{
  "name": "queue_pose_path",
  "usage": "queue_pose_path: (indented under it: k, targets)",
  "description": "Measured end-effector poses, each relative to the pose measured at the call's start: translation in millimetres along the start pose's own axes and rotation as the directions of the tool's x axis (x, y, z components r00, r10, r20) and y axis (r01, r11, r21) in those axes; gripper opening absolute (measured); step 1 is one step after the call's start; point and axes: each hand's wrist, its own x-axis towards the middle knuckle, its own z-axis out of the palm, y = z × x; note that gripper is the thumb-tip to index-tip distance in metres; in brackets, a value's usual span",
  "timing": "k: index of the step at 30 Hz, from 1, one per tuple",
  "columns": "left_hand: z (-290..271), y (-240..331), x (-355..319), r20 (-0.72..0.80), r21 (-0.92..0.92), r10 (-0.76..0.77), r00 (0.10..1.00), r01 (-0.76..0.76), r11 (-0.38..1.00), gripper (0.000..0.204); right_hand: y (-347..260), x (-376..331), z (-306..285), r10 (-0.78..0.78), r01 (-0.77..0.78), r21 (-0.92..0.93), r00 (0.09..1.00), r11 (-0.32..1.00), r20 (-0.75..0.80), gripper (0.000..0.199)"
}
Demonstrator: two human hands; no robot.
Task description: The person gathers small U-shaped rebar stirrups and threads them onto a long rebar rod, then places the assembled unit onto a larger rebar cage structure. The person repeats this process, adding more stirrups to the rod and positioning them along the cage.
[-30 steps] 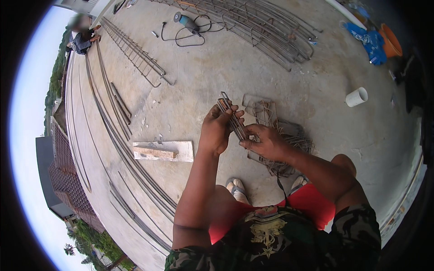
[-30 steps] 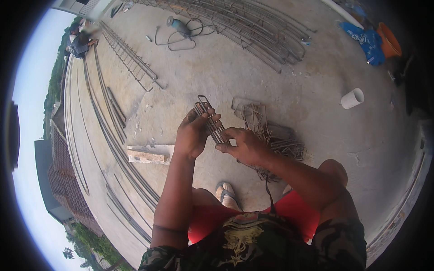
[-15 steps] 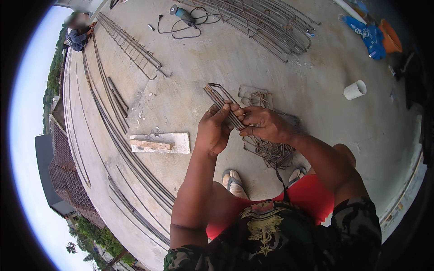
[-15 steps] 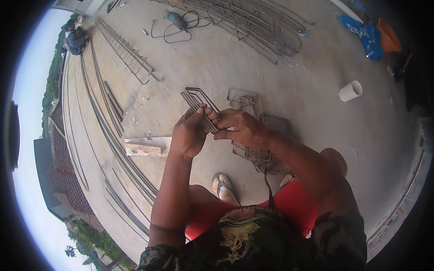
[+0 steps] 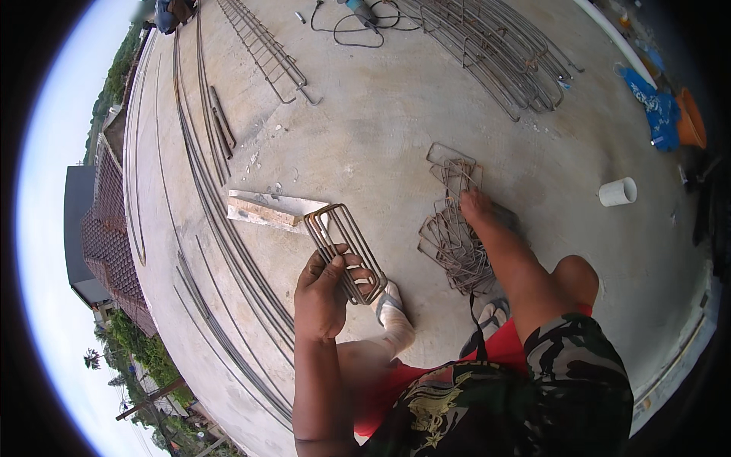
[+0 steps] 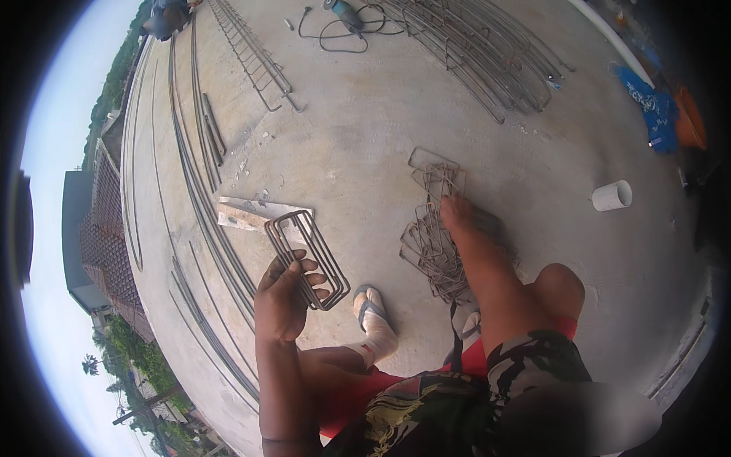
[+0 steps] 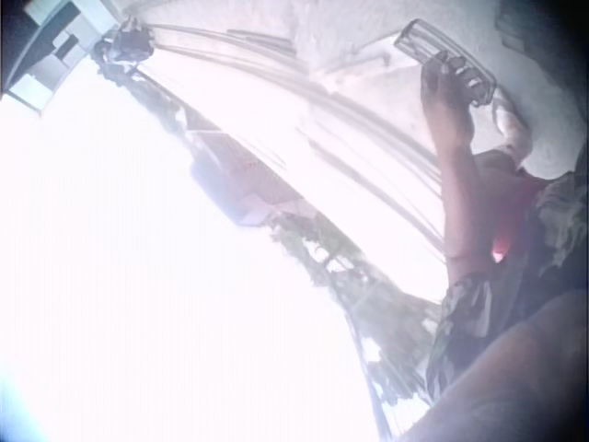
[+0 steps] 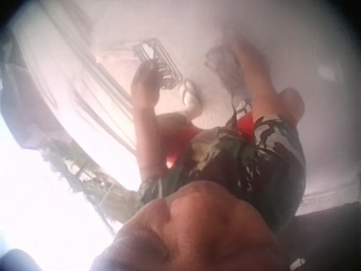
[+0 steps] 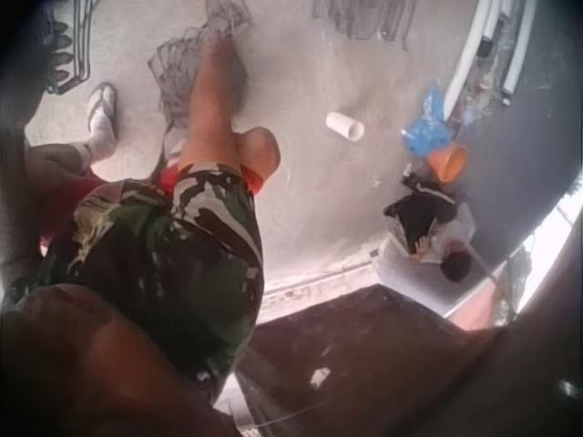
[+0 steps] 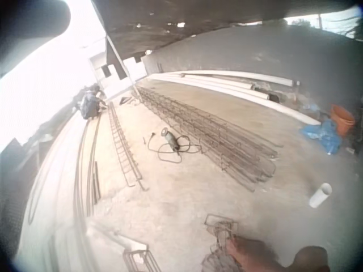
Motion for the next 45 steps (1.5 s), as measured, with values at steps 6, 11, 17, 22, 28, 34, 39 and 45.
queue_pose_path:
  k: [6, 11, 17, 22, 28, 34, 39, 45]
  targets:
    - [-26, -10, -23, 0.003, -0.067, 0.027, 1.000, -0.027, 0.997, 0.031, -25, -24, -67, -0.085, 0.138, 0.208, 0.966, 0.968, -0.245, 0.026]
    - [-38, -6, -16, 0.086, -0.161, 0.042, 0.995, -0.027, 0.987, 0.030, -42, -85, -149, -0.187, 0.495, 0.448, 0.798, 0.745, -0.572, 0.027]
    - [-44, -3, -10, 0.231, -0.204, 0.065, 0.971, -0.017, 0.979, 0.025, -38, -191, -253, -0.338, 0.574, 0.677, 0.819, 0.461, -0.464, 0.021]
    - [-23, -10, -10, 0.194, -0.254, 0.096, 0.976, -0.044, 0.966, 0.025, -76, -240, -232, -0.458, 0.776, 0.544, 0.629, 0.320, -0.628, 0.015]
    - [10, -26, 1, 0.036, -0.199, 0.113, 0.993, -0.104, 0.974, 0.023, -118, -254, -156, -0.616, 0.828, 0.399, 0.560, 0.393, -0.554, 0.020]
    - [-25, 9, -19, -0.107, -0.109, 0.183, 0.977, -0.194, 0.975, 0.022, -91, -184, -150, -0.409, 0.572, 0.630, 0.819, 0.525, -0.403, 0.035]
    - [-41, 73, -47, -0.101, -0.003, 0.236, 0.967, -0.237, 0.971, 0.025, -30, -46, -52, -0.119, 0.135, 0.302, 0.990, 0.944, -0.072, 0.045]
    - [-73, 56, -6, -0.072, -0.024, 0.193, 0.978, -0.195, 0.980, 0.025, -35, -32, 4, -0.038, 0.009, 0.211, 0.990, 0.977, 0.133, 0.041]
